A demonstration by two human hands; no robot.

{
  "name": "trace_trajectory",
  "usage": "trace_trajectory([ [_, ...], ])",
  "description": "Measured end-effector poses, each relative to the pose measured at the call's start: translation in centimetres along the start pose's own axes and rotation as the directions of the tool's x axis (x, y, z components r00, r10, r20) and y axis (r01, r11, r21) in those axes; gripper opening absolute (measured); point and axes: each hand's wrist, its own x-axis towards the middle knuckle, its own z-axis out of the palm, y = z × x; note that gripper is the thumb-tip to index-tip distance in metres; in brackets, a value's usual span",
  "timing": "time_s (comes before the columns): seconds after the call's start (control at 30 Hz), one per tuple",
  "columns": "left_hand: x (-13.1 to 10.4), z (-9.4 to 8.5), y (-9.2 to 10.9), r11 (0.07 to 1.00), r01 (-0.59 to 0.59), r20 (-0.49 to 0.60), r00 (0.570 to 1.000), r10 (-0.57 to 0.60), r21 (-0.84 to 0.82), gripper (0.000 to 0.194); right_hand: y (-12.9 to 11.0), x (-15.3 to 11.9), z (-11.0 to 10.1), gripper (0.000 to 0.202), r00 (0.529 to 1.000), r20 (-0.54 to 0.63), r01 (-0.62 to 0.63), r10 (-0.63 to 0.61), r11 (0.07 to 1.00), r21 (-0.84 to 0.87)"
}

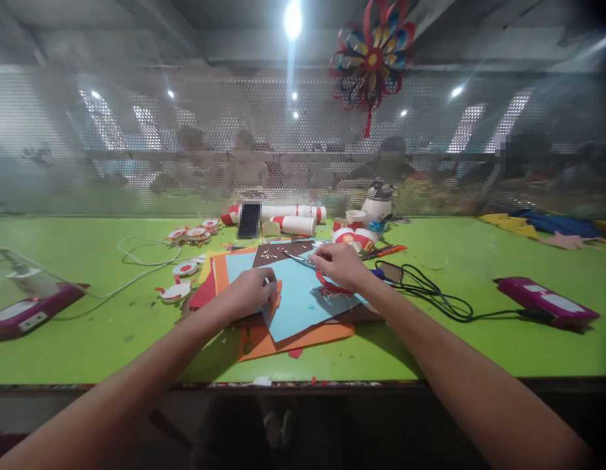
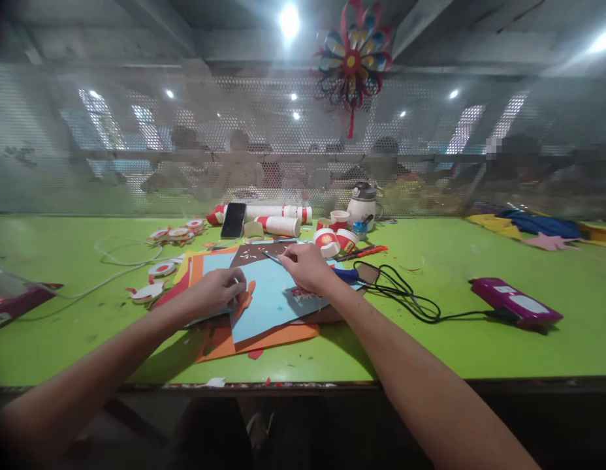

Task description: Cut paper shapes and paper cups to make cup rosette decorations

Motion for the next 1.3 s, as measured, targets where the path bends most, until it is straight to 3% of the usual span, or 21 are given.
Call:
trace_trajectory([
  [0.1,0.1,-0.4,-0.8,0.999,0.019,0.010,1.000,-0.019,-0.026,0.003,-0.1,0.0,0.0,0.022,1.000,0.007,0.004,-0.004,1.000,-0.021],
  [0.27,-0.7,-0.2,-2.3,0.991,-0.010,-0.070,0.997,0.020,0.133,0.004,0.0,-0.1,0.1,0.023,1.000,0.016,0.011,-0.011,0.999,-0.037],
  [0.47,-1.7,-0.2,-2.6,0.970,-0.178,0.068,0.983,0.169,0.165,0.019,-0.1,-0.3,0.4,0.020,0.998,0.042,0.038,-0.036,0.998,-0.041],
  [0.67,-1.3,-0.9,-2.1,0.977,-0.152,0.198,0.973,0.121,0.149,0.025,-0.2,-0.3,0.7,0.021,0.997,0.057,0.058,-0.055,0.997,-0.052],
  [1.13,-0.7,1.2,-2.5,0.953,-0.269,0.074,0.963,0.261,0.138,0.012,0.1,-0.3,0.7,0.022,0.997,0.060,0.057,-0.054,0.997,-0.055],
  [1.3,-0.8,1.2,-2.1,0.960,-0.243,0.069,0.970,0.235,0.142,0.012,0.4,-0.3,0.9,0.023,0.997,0.059,0.058,-0.055,0.997,-0.049],
])
